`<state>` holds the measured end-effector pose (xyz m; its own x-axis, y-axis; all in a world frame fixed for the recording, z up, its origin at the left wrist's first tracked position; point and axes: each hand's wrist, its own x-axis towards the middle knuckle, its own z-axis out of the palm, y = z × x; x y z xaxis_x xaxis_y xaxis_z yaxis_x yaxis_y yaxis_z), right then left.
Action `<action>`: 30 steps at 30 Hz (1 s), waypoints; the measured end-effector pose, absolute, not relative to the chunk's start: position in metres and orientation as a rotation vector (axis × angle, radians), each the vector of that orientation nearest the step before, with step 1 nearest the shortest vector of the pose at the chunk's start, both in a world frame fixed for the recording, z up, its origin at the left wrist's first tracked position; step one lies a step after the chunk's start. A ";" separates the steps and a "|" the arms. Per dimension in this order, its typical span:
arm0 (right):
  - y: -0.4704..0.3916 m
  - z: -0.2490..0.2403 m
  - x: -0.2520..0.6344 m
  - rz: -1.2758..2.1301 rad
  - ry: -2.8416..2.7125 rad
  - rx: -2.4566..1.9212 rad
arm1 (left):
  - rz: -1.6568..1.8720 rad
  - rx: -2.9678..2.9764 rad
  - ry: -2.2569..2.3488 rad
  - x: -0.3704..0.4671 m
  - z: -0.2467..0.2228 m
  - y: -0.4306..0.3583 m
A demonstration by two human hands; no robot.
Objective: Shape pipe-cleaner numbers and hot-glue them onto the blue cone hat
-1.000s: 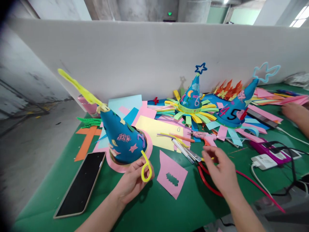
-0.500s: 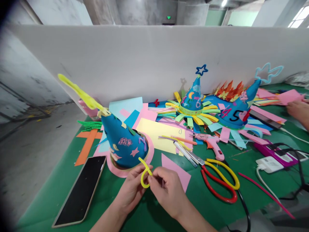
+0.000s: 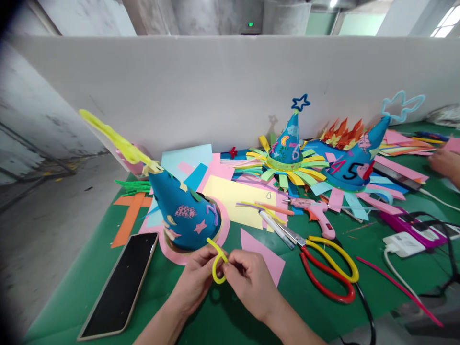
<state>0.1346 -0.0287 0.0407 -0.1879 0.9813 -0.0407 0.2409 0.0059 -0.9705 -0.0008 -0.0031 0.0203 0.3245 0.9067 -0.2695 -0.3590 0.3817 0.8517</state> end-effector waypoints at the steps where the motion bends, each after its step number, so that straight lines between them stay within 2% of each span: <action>1: -0.029 0.041 0.135 1.247 -1.526 -1.305 | 0.939 0.794 0.858 -0.002 0.020 -0.003; 16: -0.027 0.038 0.136 1.367 -1.442 -1.297 | 0.911 1.001 0.895 -0.007 0.018 0.000; 30: -0.026 0.035 0.134 1.462 -1.343 -1.298 | 0.913 0.946 0.807 -0.007 0.018 -0.002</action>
